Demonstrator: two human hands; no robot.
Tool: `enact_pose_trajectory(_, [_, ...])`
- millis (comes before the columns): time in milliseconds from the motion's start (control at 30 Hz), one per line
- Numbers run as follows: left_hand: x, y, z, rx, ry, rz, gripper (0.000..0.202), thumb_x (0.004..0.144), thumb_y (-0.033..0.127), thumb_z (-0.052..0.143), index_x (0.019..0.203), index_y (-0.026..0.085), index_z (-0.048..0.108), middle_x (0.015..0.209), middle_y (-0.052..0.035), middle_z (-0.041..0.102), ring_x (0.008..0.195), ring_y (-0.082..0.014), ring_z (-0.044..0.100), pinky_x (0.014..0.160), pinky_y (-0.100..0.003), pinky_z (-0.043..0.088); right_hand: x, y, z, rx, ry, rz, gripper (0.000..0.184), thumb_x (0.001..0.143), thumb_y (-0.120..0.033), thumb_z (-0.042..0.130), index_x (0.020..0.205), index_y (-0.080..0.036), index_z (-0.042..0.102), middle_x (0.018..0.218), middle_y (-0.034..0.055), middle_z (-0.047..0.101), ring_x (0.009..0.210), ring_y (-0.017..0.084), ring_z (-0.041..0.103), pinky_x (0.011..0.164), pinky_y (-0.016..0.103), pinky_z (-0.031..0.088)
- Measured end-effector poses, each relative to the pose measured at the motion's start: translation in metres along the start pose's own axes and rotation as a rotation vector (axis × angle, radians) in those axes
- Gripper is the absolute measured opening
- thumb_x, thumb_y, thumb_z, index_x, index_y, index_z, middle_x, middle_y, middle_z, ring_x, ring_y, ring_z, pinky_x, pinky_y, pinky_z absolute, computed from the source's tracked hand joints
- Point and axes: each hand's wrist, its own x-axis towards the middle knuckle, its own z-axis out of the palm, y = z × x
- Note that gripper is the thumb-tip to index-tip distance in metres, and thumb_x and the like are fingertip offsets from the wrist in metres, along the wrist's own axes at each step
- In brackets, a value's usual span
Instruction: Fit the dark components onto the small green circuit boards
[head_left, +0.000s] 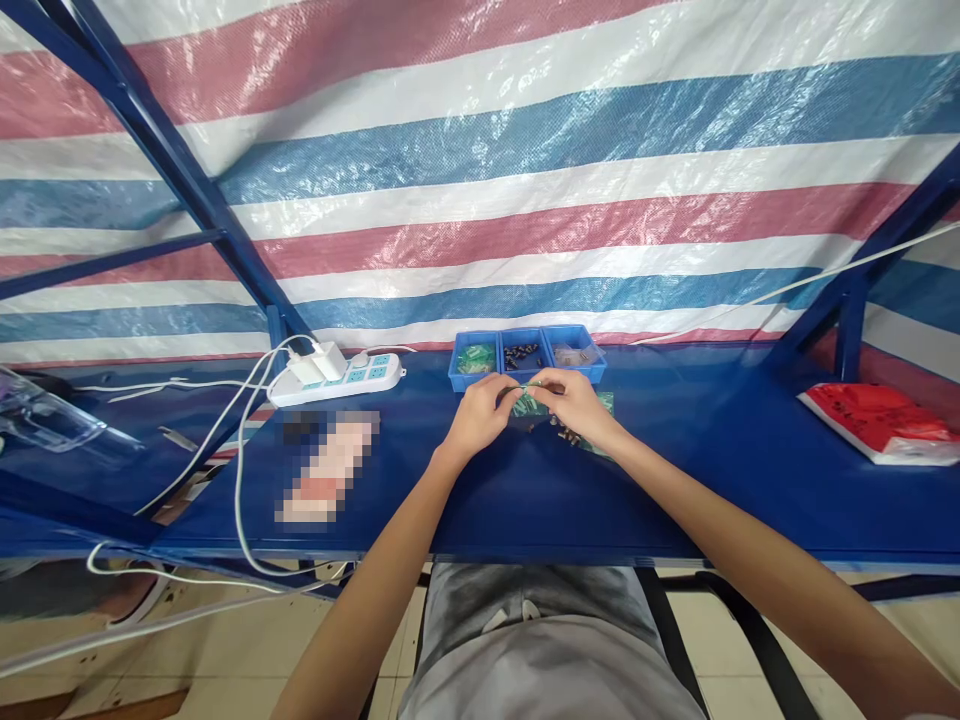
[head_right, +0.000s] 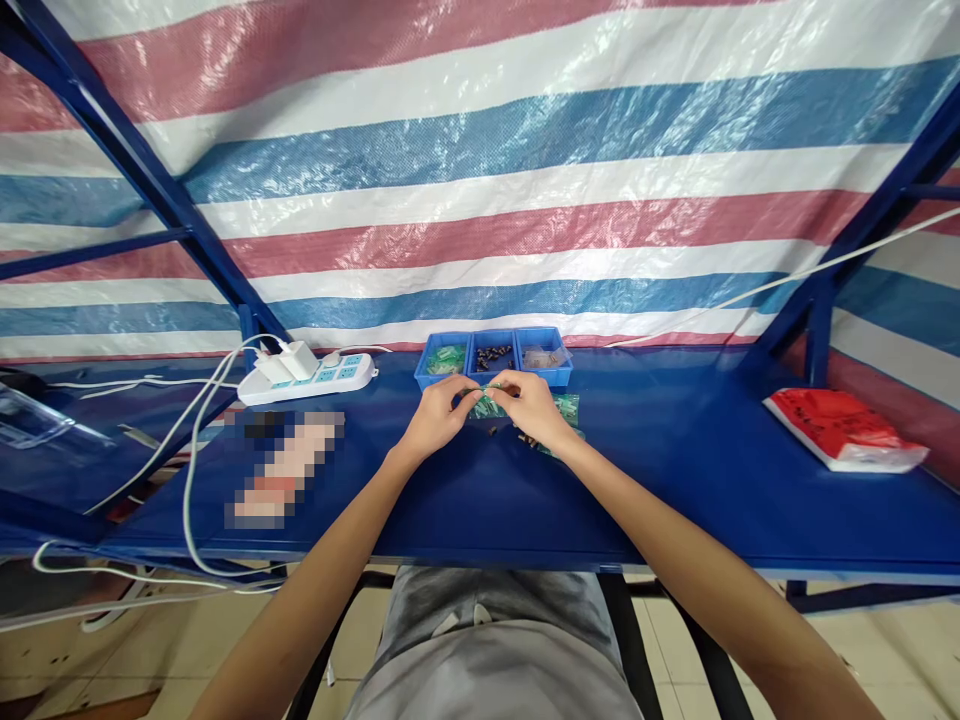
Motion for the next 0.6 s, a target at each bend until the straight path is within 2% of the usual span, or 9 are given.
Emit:
enact_pose_trajectory(200, [-0.0006, -0.0012, 0.0009, -0.005, -0.014, 0.021, 0.024, 0.101, 0.03, 0.046, 0.091, 0.019, 0.064, 0.087, -0.0036, 0.065, 0.082, -0.017, 0.06, 0.075, -0.028, 0.046, -0.0005, -0.0005, 0.0015, -0.031, -0.009, -0.006, 0.027, 0.089, -0.046, 0.058, 0.088, -0.021, 0.069, 0.077, 0.0028, 0.063, 0.072, 0.019, 0.058, 0.061, 0.03, 0.046])
enact_pose_trajectory(400, [-0.0028, 0.003, 0.0029, 0.09, -0.03, 0.012, 0.024, 0.103, 0.031, 0.042, 0.096, 0.019, 0.061, 0.093, -0.005, 0.064, 0.086, -0.0183, 0.06, 0.078, -0.03, 0.046, 0.0009, 0.0016, 0.0027, -0.072, -0.008, -0.008, 0.027, 0.09, -0.044, 0.056, 0.083, -0.02, 0.066, 0.072, 0.0016, 0.06, 0.065, 0.018, 0.054, 0.059, 0.03, 0.043])
enact_pose_trajectory(533, [-0.0046, 0.0063, 0.0029, 0.059, -0.043, -0.012, 0.026, 0.103, 0.037, 0.044, 0.121, 0.022, 0.056, 0.099, -0.0043, 0.066, 0.086, -0.0185, 0.063, 0.079, -0.03, 0.049, 0.0018, 0.0053, 0.0023, -0.111, 0.057, -0.007, 0.024, 0.089, -0.04, 0.055, 0.082, -0.021, 0.066, 0.067, 0.0008, 0.059, 0.061, 0.018, 0.053, 0.059, 0.031, 0.041])
enact_pose_trajectory(600, [-0.0062, 0.0077, 0.0039, 0.064, -0.068, -0.025, 0.042, 0.098, 0.045, 0.053, 0.134, 0.024, 0.048, 0.106, -0.0049, 0.065, 0.084, -0.0187, 0.064, 0.078, -0.031, 0.051, 0.0027, 0.0085, 0.0014, -0.112, 0.106, 0.003, 0.022, 0.087, -0.039, 0.057, 0.082, -0.021, 0.067, 0.068, 0.0011, 0.061, 0.062, 0.018, 0.054, 0.06, 0.031, 0.041])
